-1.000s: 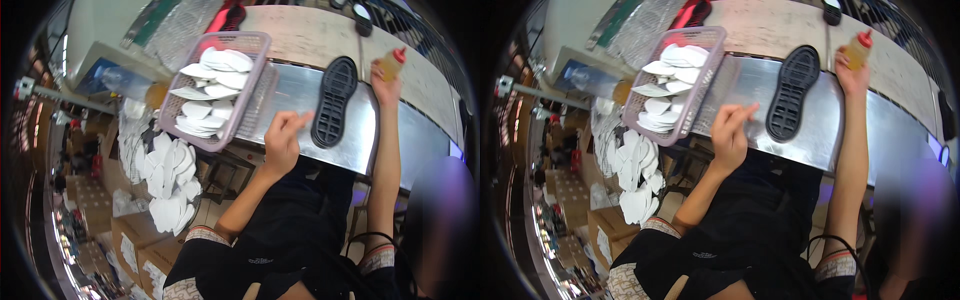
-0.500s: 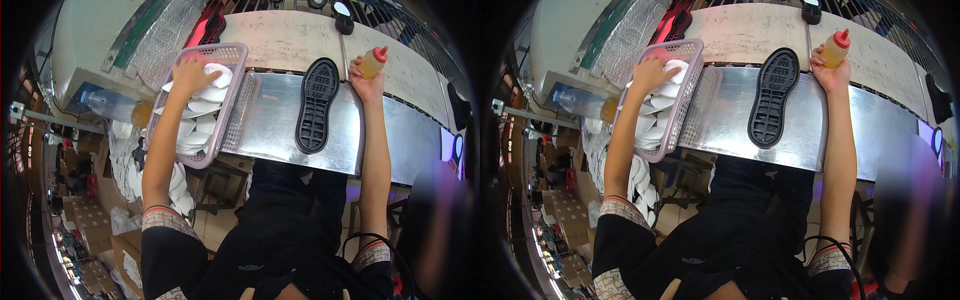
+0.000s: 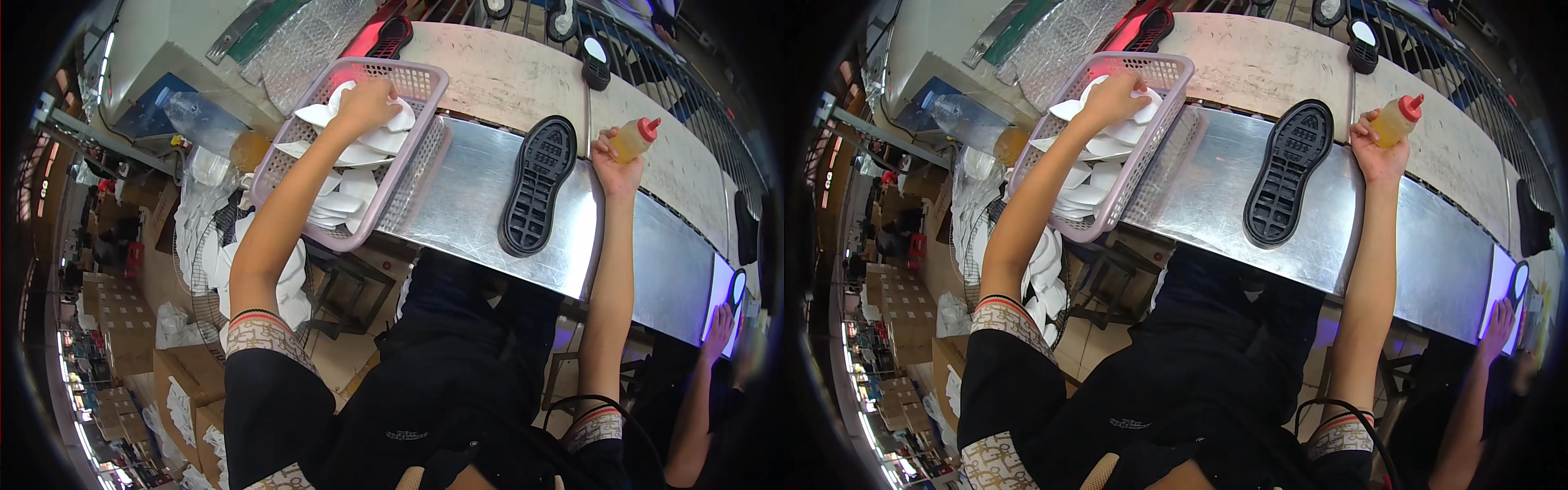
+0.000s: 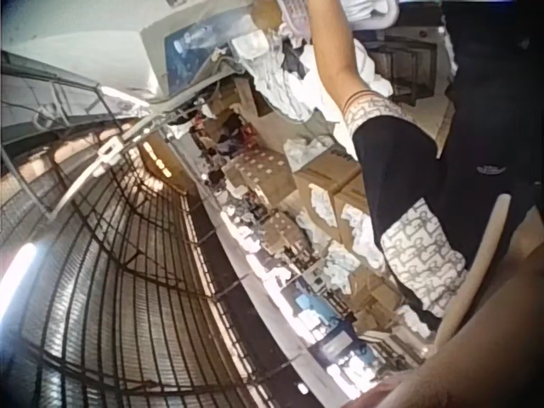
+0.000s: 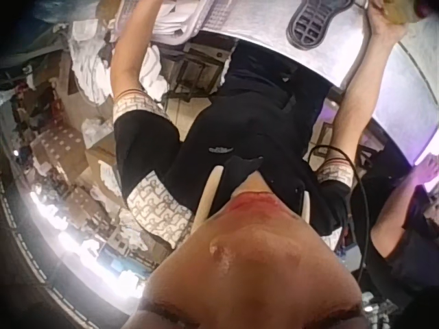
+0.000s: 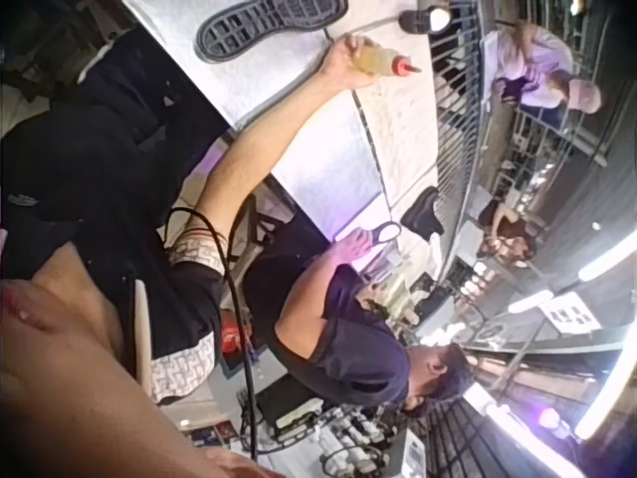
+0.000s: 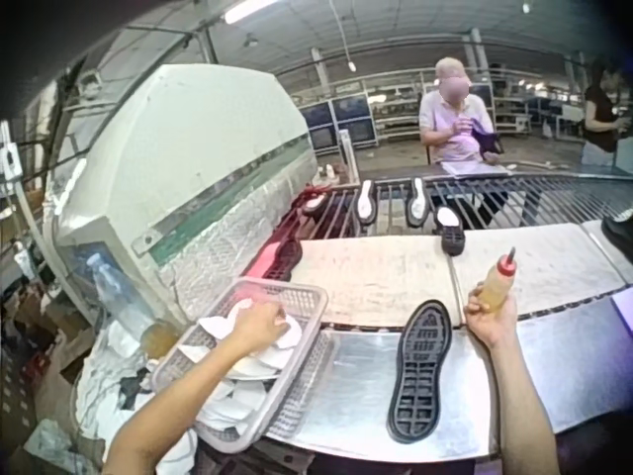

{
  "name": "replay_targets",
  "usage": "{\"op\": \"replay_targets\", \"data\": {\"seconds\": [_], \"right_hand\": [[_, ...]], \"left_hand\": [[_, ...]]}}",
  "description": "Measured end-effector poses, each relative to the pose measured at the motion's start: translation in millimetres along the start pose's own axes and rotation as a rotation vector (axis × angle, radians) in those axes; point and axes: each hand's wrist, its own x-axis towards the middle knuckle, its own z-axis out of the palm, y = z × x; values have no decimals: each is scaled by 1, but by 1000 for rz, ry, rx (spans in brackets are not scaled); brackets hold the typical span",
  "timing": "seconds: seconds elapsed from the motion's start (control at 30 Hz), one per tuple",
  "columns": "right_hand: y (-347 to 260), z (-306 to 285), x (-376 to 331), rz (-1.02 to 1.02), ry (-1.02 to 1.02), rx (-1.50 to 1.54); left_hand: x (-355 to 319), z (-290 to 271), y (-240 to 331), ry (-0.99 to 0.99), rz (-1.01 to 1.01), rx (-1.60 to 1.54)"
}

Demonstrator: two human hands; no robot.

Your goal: Apply adhesive from a squeeze bottle onto shoe insole components and place them on the conveyor.

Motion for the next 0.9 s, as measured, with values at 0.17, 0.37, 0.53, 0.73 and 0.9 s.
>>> {"op": "replay_targets", "data": {"seconds": [0.17,0.37,0.53,0.73,0.9], "right_hand": [[-6,-5,-12,-26,23,-23],[-5,-3,-14,-31,71,-43],[-18,-22,-10,-56,50,-69],[7,-9,17,44,-4,12],[-24,-8,22,46,25,0]], "left_hand": [[-42,-17,21,215,173,41],[-176,-93,152,-214,628,-1370],[-177,-105,227,-548,958,-1777],[-189,-79,276,-618,1125,-1980],[-188,-80,301,-585,1269,-1963]]}}
